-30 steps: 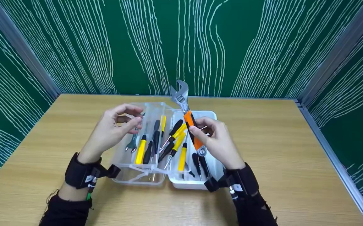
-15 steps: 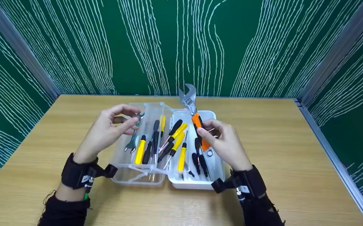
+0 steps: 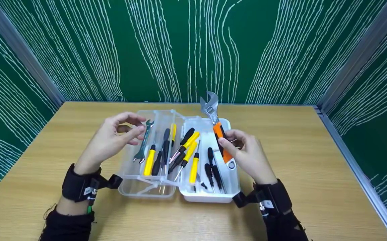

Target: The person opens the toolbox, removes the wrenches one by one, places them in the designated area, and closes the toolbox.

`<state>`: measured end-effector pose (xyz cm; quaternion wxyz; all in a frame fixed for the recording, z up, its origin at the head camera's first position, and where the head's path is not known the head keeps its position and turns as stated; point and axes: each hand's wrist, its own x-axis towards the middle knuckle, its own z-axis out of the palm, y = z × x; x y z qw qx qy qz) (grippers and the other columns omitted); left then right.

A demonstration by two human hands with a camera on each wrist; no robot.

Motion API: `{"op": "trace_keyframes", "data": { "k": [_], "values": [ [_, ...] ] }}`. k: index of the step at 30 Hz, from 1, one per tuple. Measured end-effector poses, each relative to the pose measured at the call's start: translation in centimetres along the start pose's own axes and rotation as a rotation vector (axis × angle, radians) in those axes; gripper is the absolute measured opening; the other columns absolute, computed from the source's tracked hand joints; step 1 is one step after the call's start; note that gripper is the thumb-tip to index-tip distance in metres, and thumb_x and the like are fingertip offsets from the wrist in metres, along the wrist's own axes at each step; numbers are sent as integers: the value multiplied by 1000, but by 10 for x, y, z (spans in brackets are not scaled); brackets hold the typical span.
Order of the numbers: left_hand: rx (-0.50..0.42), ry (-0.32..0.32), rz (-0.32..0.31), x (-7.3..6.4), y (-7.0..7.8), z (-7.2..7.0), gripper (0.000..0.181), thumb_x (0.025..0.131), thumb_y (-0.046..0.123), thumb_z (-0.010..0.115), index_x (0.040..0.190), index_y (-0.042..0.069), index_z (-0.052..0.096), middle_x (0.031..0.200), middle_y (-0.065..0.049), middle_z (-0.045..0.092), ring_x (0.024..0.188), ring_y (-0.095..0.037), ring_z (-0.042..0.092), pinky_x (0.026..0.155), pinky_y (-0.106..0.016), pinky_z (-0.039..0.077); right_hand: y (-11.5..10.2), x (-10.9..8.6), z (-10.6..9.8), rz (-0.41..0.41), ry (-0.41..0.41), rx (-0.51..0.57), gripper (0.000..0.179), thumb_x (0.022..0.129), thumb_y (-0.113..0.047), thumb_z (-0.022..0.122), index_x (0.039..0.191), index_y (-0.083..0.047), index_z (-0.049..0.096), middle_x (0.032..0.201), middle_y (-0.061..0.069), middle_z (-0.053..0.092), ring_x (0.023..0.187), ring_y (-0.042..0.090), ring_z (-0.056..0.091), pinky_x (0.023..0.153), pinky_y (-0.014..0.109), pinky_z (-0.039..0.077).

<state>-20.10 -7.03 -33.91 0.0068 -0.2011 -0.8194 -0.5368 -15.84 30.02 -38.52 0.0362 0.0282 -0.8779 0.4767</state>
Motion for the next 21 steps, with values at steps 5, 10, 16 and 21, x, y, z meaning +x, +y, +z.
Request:
{"op": "trace_keyframes", "data": {
  "k": [5, 10, 16, 21],
  "values": [
    [21, 4, -19, -1, 1, -4, 22, 102, 21, 76, 123, 13, 74, 107, -7, 75, 89, -36, 76, 73, -35, 67, 5, -2, -4, 4, 9, -4, 39, 107, -35, 68, 128, -2, 69, 102, -1, 72, 87, 11, 66, 76, 22, 55],
    [46, 12, -38, -1, 1, -8, 21, 103, 21, 75, 122, 15, 75, 106, -6, 75, 88, -33, 75, 73, -33, 67, 11, -4, -8, 5, 26, -17, 39, 107, -35, 68, 127, -2, 69, 103, -3, 72, 88, 9, 66, 77, 21, 55],
    [83, 23, -46, -1, 1, -12, 21, 102, 20, 76, 122, 14, 75, 107, -6, 75, 88, -33, 75, 73, -33, 67, 17, -5, -13, -14, 36, -22, 36, 108, -32, 67, 127, -1, 70, 100, -7, 72, 86, 9, 65, 75, 21, 54],
    [119, 37, -47, -2, 0, -14, 21, 102, 21, 76, 121, 13, 75, 106, -6, 75, 83, -24, 74, 72, -35, 67, 21, -7, -16, -2, 33, -42, 38, 108, -36, 66, 126, -2, 70, 99, -4, 71, 84, 11, 64, 72, 24, 55]
  ]
}}
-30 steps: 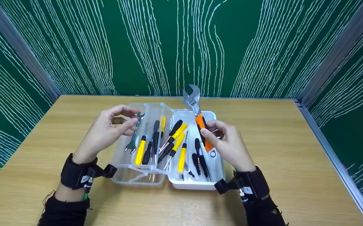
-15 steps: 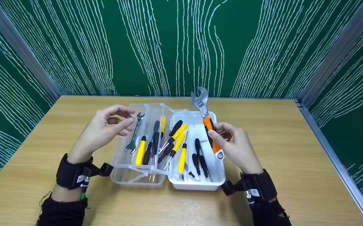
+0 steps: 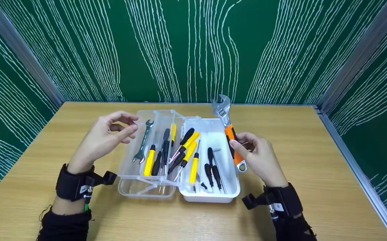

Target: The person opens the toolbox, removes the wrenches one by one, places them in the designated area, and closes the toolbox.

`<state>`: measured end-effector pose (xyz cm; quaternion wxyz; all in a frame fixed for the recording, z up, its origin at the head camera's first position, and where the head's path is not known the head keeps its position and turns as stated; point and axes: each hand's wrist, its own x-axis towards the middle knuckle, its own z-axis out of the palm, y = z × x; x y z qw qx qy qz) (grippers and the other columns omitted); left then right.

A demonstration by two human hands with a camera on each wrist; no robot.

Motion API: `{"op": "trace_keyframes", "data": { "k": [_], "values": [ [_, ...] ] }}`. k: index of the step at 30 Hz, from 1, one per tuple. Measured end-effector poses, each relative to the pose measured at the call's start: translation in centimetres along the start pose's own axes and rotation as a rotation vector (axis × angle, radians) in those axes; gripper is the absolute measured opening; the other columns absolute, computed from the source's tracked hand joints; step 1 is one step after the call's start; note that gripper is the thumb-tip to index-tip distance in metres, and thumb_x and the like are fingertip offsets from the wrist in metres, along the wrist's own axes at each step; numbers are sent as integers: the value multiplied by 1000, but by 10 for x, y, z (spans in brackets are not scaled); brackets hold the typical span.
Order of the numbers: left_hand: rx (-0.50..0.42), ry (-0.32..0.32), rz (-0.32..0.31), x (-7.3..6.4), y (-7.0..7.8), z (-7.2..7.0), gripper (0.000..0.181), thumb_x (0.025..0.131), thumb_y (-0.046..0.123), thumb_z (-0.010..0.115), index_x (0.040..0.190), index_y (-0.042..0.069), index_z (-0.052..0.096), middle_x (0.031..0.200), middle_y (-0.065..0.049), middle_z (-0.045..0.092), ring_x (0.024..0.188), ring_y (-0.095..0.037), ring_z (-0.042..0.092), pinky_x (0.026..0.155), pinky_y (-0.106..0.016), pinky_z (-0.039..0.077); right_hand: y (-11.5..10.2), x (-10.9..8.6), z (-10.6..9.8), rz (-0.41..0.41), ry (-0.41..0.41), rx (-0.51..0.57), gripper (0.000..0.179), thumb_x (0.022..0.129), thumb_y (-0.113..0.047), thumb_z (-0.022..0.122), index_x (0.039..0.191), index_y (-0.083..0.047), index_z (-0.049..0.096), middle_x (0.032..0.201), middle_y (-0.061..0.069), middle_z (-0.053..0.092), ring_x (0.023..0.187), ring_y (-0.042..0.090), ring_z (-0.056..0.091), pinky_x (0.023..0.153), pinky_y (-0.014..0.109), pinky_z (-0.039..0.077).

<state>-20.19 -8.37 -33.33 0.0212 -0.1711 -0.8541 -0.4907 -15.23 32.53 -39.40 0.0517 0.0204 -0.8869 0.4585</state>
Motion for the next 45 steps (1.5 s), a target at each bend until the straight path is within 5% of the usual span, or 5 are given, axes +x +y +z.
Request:
{"op": "trace_keyframes", "data": {
  "k": [31, 45],
  "values": [
    [179, 47, -36, 3, -10, -16, 28, 102, 24, 76, 126, 10, 74, 109, -9, 77, 93, -25, 74, 88, -41, 63, 42, -2, -22, 110, 6, -32, 51, 108, -41, 65, 135, 2, 65, 100, -13, 70, 88, 4, 65, 78, 16, 57],
    [255, 72, -92, 2, -16, -25, 28, 101, 26, 76, 125, 11, 74, 111, -9, 77, 94, -28, 74, 84, -42, 64, 66, 0, -26, 170, -25, -71, 55, 109, -46, 62, 138, 2, 64, 109, 2, 69, 90, 9, 62, 77, 19, 55]
  ]
}}
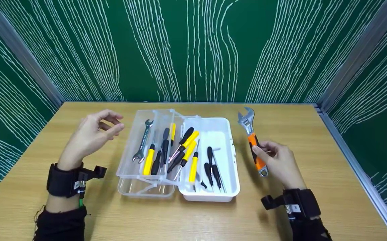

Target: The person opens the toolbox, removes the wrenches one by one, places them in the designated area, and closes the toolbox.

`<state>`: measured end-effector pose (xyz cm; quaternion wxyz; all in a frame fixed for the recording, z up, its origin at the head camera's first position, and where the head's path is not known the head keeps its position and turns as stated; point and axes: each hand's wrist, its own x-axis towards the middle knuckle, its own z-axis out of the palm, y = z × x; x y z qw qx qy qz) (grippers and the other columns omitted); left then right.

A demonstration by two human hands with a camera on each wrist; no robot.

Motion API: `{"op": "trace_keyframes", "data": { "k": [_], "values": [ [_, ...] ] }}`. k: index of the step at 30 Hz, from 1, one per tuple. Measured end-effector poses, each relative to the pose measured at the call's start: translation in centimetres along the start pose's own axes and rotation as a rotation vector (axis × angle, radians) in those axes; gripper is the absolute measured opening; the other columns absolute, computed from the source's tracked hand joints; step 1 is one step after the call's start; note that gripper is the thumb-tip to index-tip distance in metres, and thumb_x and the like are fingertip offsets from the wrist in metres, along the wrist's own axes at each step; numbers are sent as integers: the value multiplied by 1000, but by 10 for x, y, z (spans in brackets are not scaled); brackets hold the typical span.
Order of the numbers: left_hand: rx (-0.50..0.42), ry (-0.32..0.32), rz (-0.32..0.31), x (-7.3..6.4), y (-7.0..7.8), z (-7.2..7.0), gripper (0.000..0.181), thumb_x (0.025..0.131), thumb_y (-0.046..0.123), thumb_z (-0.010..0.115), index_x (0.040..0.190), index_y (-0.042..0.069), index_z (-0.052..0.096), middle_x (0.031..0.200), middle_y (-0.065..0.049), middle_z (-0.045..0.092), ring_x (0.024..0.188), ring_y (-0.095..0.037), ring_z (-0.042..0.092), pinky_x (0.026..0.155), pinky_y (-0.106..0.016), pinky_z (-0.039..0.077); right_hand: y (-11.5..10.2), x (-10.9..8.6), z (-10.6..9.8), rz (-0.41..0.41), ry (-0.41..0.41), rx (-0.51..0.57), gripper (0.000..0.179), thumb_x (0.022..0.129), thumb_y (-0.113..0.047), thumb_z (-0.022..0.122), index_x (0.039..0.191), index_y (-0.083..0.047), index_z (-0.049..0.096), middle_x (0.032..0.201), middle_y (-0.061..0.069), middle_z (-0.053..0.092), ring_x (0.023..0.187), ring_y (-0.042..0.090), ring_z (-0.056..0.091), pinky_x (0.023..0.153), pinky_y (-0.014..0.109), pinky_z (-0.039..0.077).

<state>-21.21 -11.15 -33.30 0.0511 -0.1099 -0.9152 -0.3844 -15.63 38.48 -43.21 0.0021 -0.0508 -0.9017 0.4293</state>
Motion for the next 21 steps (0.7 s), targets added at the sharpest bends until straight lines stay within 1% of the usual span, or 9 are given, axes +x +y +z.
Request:
{"op": "trace_keyframes", "data": {
  "k": [4, 8, 12, 15, 17, 21],
  "values": [
    [19, 2, -2, 0, -1, 0, 29, 101, 26, 76, 125, 11, 74, 111, -9, 77, 93, -29, 73, 84, -42, 63, 6, 1, -2, 32, -14, -18, 59, 109, -48, 60, 140, 3, 62, 114, 7, 69, 91, 9, 61, 78, 18, 54],
    [33, 9, -2, 0, -3, -1, 29, 101, 26, 76, 126, 11, 74, 112, -10, 77, 93, -29, 73, 84, -41, 64, 12, 1, -5, 52, -22, -10, 62, 109, -48, 61, 142, 4, 61, 111, 2, 71, 90, 7, 62, 77, 18, 55],
    [12, 55, 35, 0, -5, -2, 27, 101, 23, 76, 124, 9, 75, 111, -11, 78, 93, -29, 75, 86, -42, 65, 20, 2, -7, 79, -44, 22, 62, 108, -49, 61, 141, 4, 61, 103, -5, 70, 88, 8, 61, 76, 21, 55],
    [-10, 87, 55, 0, -6, -2, 25, 101, 21, 76, 122, 7, 75, 109, -11, 78, 92, -28, 76, 86, -41, 65, 26, 3, -9, 109, -59, 16, 65, 107, -53, 60, 142, 3, 61, 102, -5, 69, 89, 11, 59, 75, 24, 52],
    [-11, 93, 55, 0, -6, -3, 25, 101, 21, 76, 121, 7, 76, 109, -11, 78, 92, -27, 76, 86, -41, 65, 29, 3, -11, 135, -68, 1, 68, 107, -56, 59, 144, 1, 60, 105, -3, 69, 92, 13, 57, 75, 26, 50],
    [-5, 86, 52, 1, -6, -2, 25, 101, 22, 76, 122, 7, 76, 110, -11, 79, 92, -27, 76, 86, -42, 65, 36, 3, -13, 177, -72, -41, 74, 106, -62, 56, 147, 0, 58, 116, 7, 68, 98, 18, 55, 76, 27, 47]
  ]
}}
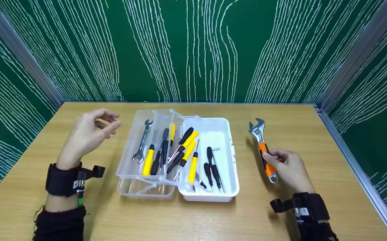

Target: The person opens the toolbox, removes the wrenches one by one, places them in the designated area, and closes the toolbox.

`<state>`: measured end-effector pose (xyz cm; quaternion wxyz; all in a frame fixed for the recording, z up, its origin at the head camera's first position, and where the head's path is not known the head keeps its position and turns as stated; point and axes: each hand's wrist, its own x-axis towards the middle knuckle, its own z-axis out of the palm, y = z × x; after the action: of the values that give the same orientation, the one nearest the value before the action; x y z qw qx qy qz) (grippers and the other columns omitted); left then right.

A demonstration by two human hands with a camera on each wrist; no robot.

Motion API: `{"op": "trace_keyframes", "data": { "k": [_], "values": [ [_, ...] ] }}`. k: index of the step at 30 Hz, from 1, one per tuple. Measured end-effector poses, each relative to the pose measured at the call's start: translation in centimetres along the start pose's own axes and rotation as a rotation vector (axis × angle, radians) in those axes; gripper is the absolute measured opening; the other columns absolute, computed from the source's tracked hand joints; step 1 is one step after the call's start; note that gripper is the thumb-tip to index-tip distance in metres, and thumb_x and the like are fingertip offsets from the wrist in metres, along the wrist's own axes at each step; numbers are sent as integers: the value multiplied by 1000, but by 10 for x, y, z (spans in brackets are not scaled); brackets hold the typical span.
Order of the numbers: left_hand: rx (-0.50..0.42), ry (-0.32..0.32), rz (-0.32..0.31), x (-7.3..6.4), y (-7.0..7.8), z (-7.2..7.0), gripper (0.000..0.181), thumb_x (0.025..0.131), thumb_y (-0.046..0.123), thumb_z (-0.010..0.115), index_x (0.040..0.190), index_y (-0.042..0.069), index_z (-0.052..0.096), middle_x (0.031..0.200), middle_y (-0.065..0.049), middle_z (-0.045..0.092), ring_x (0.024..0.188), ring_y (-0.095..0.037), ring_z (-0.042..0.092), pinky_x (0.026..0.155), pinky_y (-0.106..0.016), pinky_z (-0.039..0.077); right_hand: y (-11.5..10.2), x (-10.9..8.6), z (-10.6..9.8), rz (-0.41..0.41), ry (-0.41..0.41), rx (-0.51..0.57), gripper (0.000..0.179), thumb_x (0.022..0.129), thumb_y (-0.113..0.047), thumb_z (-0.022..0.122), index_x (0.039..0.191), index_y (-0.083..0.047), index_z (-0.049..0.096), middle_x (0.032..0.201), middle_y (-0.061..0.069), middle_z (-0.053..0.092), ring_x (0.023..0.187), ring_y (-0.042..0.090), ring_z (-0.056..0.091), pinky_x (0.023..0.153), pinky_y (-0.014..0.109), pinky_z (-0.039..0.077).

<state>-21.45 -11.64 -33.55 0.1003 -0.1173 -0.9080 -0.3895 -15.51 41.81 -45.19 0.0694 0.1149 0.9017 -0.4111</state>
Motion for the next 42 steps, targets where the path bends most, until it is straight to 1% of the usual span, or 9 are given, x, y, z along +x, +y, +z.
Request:
{"op": "trace_keyframes", "data": {
  "k": [8, 13, 16, 22, 25, 31, 35, 39, 42],
  "values": [
    [24, -14, -42, 0, -3, 0, 26, 100, 24, 77, 122, 9, 76, 109, -11, 78, 92, -29, 75, 85, -44, 63, 10, 0, -3, 29, 10, -47, 80, 107, -63, 53, 148, 5, 55, 129, 21, 65, 105, 27, 53, 78, 28, 43],
    [35, -15, -55, 0, -5, -1, 27, 100, 24, 77, 123, 9, 76, 110, -12, 78, 95, -30, 74, 86, -45, 62, 14, 1, -3, 71, 1, -46, 89, 106, -66, 51, 154, 8, 47, 140, 32, 58, 111, 35, 50, 83, 35, 40],
    [41, -7, -67, 0, -5, -2, 28, 100, 26, 77, 122, 9, 76, 110, -12, 78, 97, -29, 73, 87, -43, 60, 16, 2, -3, 103, -7, -32, 91, 105, -68, 51, 155, 9, 45, 143, 34, 54, 113, 38, 49, 84, 37, 39],
    [47, 12, -93, 0, -6, -4, 28, 99, 30, 78, 119, 10, 77, 108, -11, 79, 94, -29, 72, 85, -40, 56, 20, 4, -4, 68, -1, -108, 90, 106, -67, 49, 150, 12, 50, 134, 32, 59, 109, 36, 52, 78, 31, 41],
    [45, 10, -91, -1, -5, -4, 28, 100, 30, 77, 119, 10, 77, 109, -11, 79, 95, -28, 72, 85, -40, 56, 21, 5, -4, 85, -5, -105, 90, 106, -67, 49, 150, 12, 50, 135, 33, 58, 109, 37, 51, 78, 31, 42],
    [34, -3, -96, -1, -4, -6, 30, 100, 31, 77, 120, 9, 76, 109, -10, 78, 98, -28, 71, 86, -40, 58, 22, 7, -1, 130, -8, -92, 91, 106, -67, 49, 153, 12, 46, 145, 37, 50, 114, 42, 50, 85, 36, 45],
    [29, -10, -95, -1, -4, -6, 30, 100, 32, 77, 120, 9, 76, 111, -10, 78, 99, -28, 71, 87, -42, 59, 22, 8, 2, 143, 11, -91, 89, 107, -64, 49, 153, 12, 45, 147, 38, 48, 117, 43, 50, 89, 40, 47],
    [30, -11, -90, -1, -4, -6, 29, 100, 31, 77, 120, 9, 76, 111, -11, 78, 100, -28, 72, 88, -42, 60, 22, 9, 5, 157, 35, -86, 88, 108, -62, 51, 153, 13, 44, 151, 40, 46, 120, 46, 52, 97, 50, 52],
    [35, -11, -84, 0, -3, -5, 30, 100, 30, 77, 120, 8, 76, 111, -12, 78, 101, -29, 72, 88, -43, 60, 23, 9, 8, 180, 49, -80, 87, 107, -61, 54, 153, 13, 44, 154, 42, 42, 124, 48, 52, 104, 58, 52]
  ]
}}
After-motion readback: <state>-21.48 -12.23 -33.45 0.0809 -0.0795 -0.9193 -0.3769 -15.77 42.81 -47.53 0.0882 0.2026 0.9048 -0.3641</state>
